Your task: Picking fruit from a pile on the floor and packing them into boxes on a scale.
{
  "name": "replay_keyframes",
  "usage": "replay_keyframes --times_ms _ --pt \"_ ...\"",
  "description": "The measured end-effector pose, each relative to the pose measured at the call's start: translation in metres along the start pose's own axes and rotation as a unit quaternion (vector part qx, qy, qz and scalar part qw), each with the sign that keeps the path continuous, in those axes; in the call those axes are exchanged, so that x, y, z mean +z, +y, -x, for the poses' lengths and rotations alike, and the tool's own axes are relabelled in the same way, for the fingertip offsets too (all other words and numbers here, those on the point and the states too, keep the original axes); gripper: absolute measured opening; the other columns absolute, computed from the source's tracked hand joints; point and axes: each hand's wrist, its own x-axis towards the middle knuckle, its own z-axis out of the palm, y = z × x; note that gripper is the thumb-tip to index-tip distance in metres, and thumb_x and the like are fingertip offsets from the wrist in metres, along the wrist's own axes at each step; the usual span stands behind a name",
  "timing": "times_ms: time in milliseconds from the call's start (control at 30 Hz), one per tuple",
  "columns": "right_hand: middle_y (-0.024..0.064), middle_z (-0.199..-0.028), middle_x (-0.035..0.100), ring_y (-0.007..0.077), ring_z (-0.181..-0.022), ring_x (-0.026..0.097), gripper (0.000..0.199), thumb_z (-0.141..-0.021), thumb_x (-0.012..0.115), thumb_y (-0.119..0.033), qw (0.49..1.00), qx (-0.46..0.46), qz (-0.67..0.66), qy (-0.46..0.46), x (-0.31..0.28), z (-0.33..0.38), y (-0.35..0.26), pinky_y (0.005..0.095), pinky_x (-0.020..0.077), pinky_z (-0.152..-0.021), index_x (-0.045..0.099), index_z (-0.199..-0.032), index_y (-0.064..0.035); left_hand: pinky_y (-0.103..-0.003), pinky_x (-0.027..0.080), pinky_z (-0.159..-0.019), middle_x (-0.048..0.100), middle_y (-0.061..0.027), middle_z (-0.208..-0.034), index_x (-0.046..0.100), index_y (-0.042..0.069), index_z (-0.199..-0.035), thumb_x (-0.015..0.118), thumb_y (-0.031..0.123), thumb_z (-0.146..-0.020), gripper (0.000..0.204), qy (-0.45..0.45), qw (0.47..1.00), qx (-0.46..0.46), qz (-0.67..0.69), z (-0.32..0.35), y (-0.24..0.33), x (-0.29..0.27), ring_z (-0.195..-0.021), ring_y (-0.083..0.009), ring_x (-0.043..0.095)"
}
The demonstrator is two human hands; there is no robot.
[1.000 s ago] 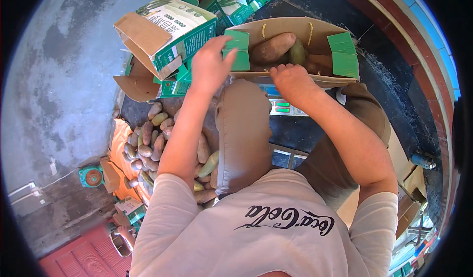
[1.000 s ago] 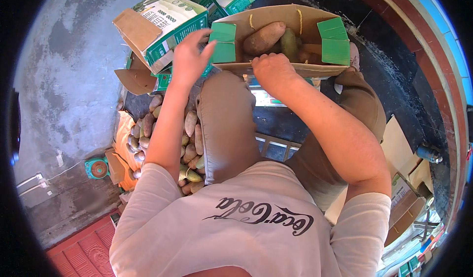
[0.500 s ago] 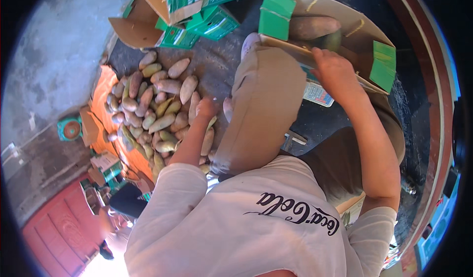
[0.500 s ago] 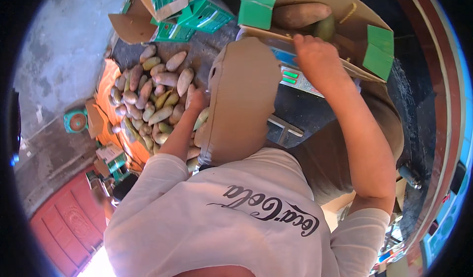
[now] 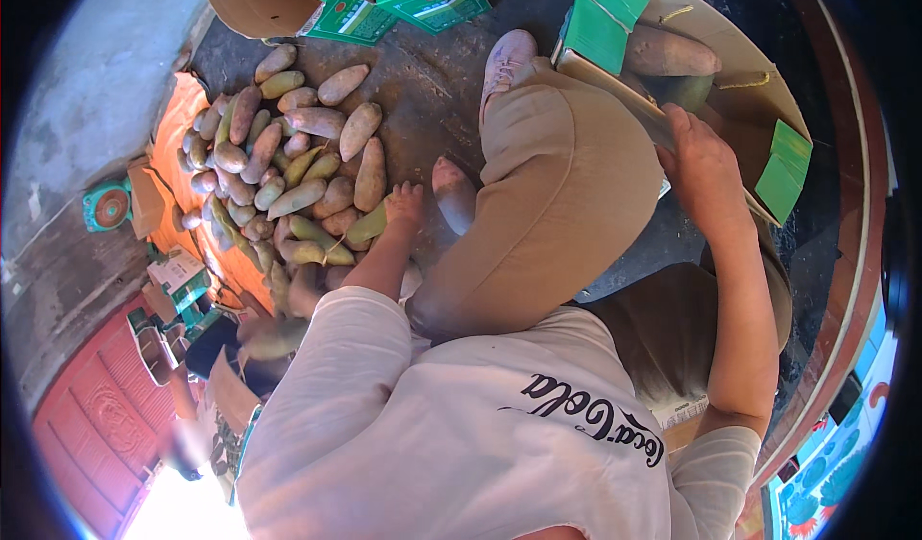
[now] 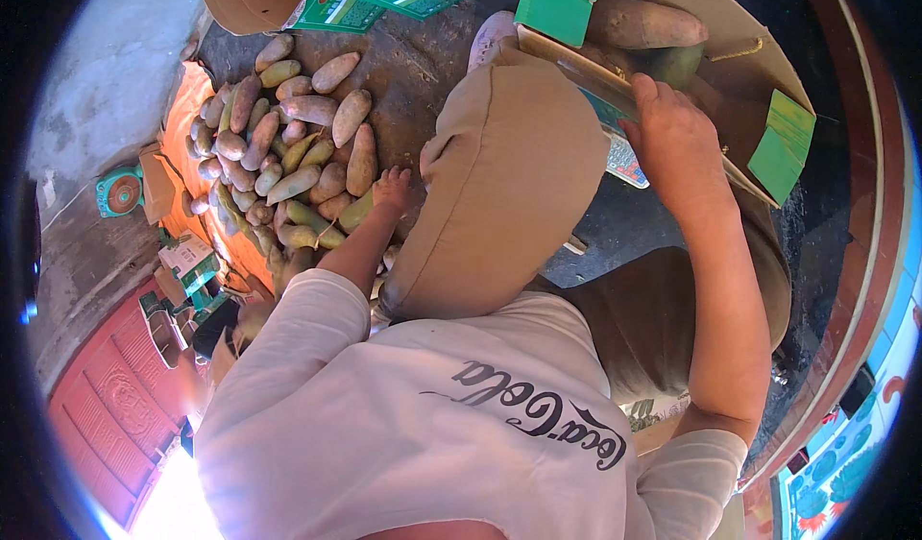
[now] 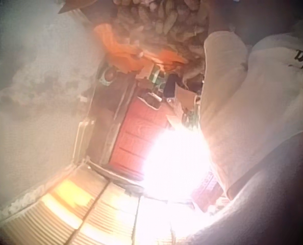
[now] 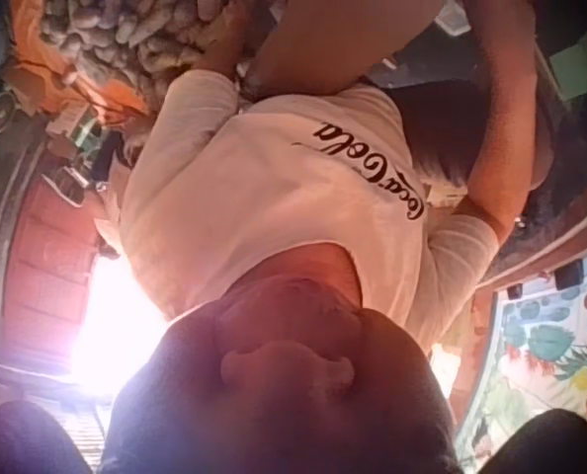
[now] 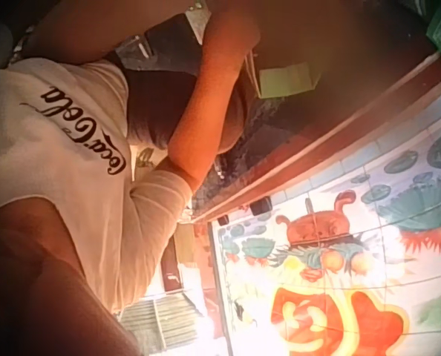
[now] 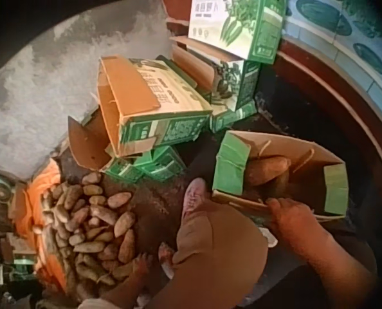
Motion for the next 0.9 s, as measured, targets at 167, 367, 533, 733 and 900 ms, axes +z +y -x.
replay_keyframes --times_ms 167,367,533,733,900 --pt "0.0140 -0.092 0.059 0.0300 -0.088 0.059 0.042 -0.073 0.069 -0.012 1.000 0.005 0.003 -0.011 -0.002 -0.001 -0.001 0.0392 0.0489 -0.074 0.048 -0.108 -0.0041 -0.048 0.031 -0.101 0.043 -0.0082 -0.132 0.045 0.018 -0.126 0.051 0.022 -0.084 0.043 -0.066 0.997 0.004 -0.033 -0.002 0.003 -0.017 -0.126 -0.0273 0.036" --pt "0.0143 -0.092 0.059 0.0303 -0.087 0.059 0.042 -0.074 0.068 -0.014 1.000 0.001 0.001 -0.009 -0.001 -0.001 0.001 0.0390 0.0493 -0.074 0.048 -0.110 -0.0040 -0.047 0.022 -0.106 0.051 -0.0094 -0.124 0.057 0.010 -0.117 0.053 0.034 -0.083 0.042 -0.026 0.984 0.120 -0.126 -0.008 0.027 -0.036 -0.125 -0.0259 0.037" --pt "0.0146 -0.093 0.059 0.0301 -0.088 0.059 0.042 -0.074 0.068 -0.014 0.999 0.030 0.005 -0.041 -0.005 -0.004 -0.003 0.0390 0.0493 -0.074 0.048 -0.110 -0.0040 -0.048 0.018 -0.107 0.051 -0.0088 -0.125 0.057 0.008 -0.116 0.054 0.045 -0.081 0.051 -0.005 0.977 0.140 -0.162 -0.013 0.024 -0.044 -0.126 -0.0250 0.035" --pt "0.0147 -0.093 0.059 0.0302 -0.088 0.059 0.042 -0.075 0.068 -0.014 0.999 0.018 0.000 -0.033 -0.004 -0.002 -0.001 0.0392 0.0493 -0.074 0.047 -0.109 -0.0035 -0.053 0.016 -0.108 0.042 -0.0065 -0.134 0.050 0.015 -0.125 0.060 0.057 -0.073 0.067 -0.032 0.985 0.120 -0.123 -0.023 0.004 -0.071 -0.129 -0.0253 0.031" --pt "0.0144 -0.093 0.059 0.0300 -0.088 0.059 0.042 -0.074 0.068 -0.013 1.000 0.012 -0.004 -0.025 -0.003 0.000 0.000 0.0386 0.0493 -0.073 0.047 -0.109 -0.0029 -0.056 0.014 -0.108 0.042 -0.0043 -0.132 0.042 0.023 -0.132 0.064 0.042 -0.075 0.064 -0.114 0.938 0.159 -0.286 -0.047 -0.009 -0.096 -0.127 -0.0236 0.035"
